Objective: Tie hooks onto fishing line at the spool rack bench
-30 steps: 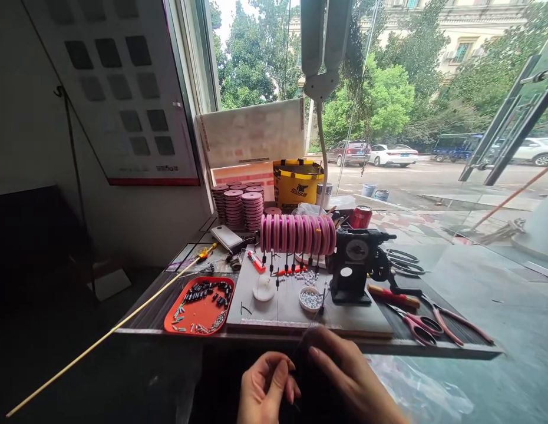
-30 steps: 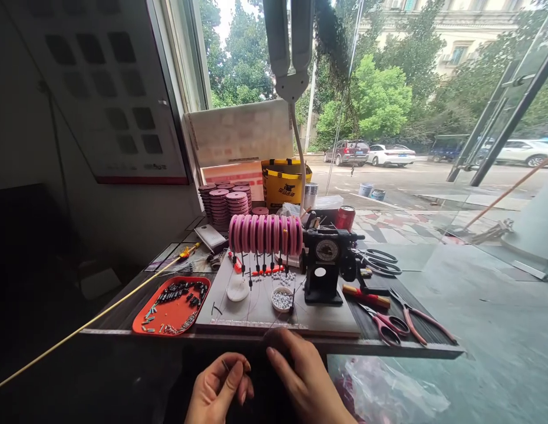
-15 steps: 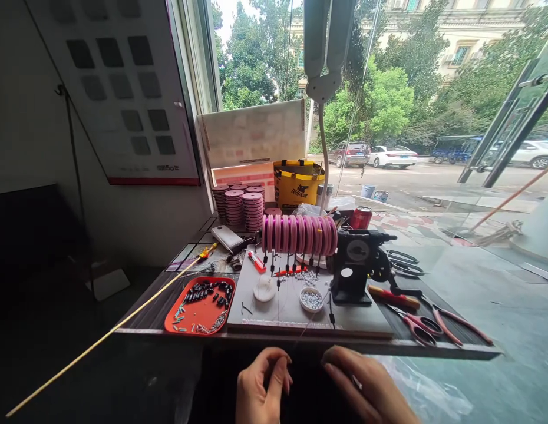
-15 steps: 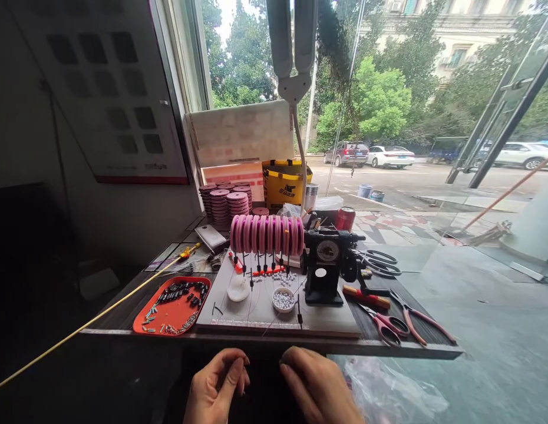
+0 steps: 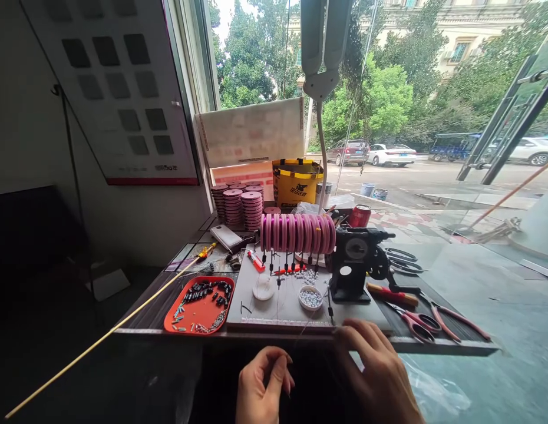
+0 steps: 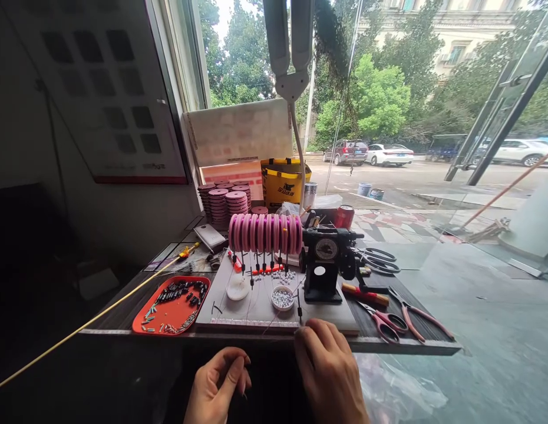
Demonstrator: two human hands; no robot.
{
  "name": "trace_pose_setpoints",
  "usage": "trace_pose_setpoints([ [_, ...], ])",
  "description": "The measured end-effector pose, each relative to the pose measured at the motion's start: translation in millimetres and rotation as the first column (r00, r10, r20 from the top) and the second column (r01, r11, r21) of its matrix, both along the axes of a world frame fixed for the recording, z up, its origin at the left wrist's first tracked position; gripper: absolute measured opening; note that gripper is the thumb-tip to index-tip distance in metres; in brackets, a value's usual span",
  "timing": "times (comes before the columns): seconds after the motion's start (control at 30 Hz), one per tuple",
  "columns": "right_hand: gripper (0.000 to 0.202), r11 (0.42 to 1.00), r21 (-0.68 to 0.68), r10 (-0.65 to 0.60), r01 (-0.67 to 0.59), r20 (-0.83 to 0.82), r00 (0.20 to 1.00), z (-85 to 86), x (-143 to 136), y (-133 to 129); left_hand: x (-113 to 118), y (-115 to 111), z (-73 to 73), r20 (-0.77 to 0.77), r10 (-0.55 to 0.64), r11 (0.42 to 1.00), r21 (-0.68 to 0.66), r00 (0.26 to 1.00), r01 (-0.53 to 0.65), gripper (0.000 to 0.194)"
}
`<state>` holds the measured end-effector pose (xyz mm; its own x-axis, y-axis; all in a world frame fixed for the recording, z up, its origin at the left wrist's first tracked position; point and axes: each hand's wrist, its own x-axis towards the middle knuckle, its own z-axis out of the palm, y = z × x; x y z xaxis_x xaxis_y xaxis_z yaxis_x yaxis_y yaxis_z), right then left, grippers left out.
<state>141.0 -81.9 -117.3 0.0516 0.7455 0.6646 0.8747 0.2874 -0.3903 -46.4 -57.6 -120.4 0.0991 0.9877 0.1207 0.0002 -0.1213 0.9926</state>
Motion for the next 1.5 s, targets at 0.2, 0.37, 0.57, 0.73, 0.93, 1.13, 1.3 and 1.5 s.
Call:
trace_pose_setpoints([
  [0.2,0.028,0.954,-0.176,-0.013,-0.241,-0.832,0.555,0.4,-31.3,5.3,6.3,-4.5,-9.2,0.116,0.032,0.999,-0.022,0.993,-0.03,0.038],
  [0.37,0.03,0.944,-0.007,0.018,-0.33,-0.997,0.07,-7.7,-49.6,3.8,12.8,-10.0,-14.5,0.193,0.028,0.994,-0.106,0.981,-0.007,0.041],
  [0.57,0.024,0.97,0.012,0.172,-0.243,-0.741,0.649,23.7,-37.5,13.8,16.5,-11.2,-13.2,0.261,0.004,0.987,-0.157,0.965,0.038,0.041],
  [0.73,0.018,0.959,-0.058,0.235,-0.278,-0.389,0.891,62.8,-31.0,25.8,17.4,-10.2,-18.1,0.262,-0.01,0.983,-0.176,0.965,0.058,0.043],
  [0.93,0.017,0.972,0.012,0.234,-0.236,0.099,0.967,69.9,-50.1,34.5,21.1,-8.6,-27.6,0.191,-0.06,0.986,-0.14,0.98,0.088,0.046],
  [1.13,0.024,0.967,0.225,0.114,-0.115,0.016,0.993,13.0,-76.0,16.3,15.8,-4.7,-26.0,0.183,-0.054,0.995,-0.071,0.982,0.068,0.042],
  [1.3,0.031,0.991,0.123,0.104,-0.056,-0.429,0.897,-27.5,-55.9,-14.2,15.3,-7.9,-18.3,0.216,-0.041,0.991,-0.119,0.975,0.068,0.041],
  [1.5,0.039,0.961,-0.112,0.163,-0.254,-0.515,0.841,-41.1,-29.6,-16.1,16.7,-9.2,-13.2,0.202,-0.031,0.991,-0.119,0.979,0.056,0.042],
])
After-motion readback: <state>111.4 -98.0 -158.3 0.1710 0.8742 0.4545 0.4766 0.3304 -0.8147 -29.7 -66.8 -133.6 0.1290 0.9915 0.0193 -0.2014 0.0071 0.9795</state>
